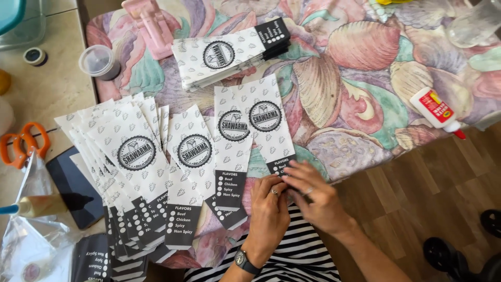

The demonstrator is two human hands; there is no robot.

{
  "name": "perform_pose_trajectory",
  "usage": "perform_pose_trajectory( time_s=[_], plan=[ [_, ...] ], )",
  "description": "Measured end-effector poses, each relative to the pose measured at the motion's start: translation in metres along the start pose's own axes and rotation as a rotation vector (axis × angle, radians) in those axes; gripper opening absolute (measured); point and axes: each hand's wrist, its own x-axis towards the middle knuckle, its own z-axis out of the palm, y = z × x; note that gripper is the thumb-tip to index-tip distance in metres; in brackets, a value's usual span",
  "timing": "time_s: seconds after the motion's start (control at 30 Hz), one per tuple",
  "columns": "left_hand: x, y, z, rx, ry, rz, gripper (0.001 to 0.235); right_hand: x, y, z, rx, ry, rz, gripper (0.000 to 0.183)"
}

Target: Applying glue to the edges of paper shawarma wraps and folding them to create a sleeve.

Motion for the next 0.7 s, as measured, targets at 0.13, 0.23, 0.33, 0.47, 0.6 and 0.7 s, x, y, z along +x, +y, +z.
perform_pose_trajectory(
  time_s=[0.13, 0.23, 0.33, 0.47, 0.6, 0.7],
  plan=[
    [-0.008, -0.013, -0.021, 0.159, 0.086, 0.136, 0.031, -0.009, 0.019, -0.008, -0.132, -0.048, -0.062, 0.033],
    [-0.018, -0.03, -0.049, 0.517, 0.035, 0.027, 0.063, -0.015, 0.042, -0.043, -0.196, -0.041, 0.016, 0.035],
    [-0.019, -0.045, -0.056, 0.687, -0.072, -0.051, 0.086, -0.024, 0.076, -0.081, -0.286, -0.015, 0.069, 0.035],
    [-0.002, -0.025, -0.032, 0.576, -0.167, 0.003, 0.085, -0.015, 0.086, -0.107, -0.422, 0.094, 0.098, 0.03],
    [0.014, -0.024, 0.01, 0.583, -0.211, 0.03, 0.099, -0.004, 0.06, -0.077, -0.505, 0.183, 0.04, 0.026],
    [0.019, -0.023, 0.02, 0.539, -0.119, 0.062, 0.056, 0.004, 0.024, -0.043, -0.276, 0.045, -0.058, 0.02]
  ],
)
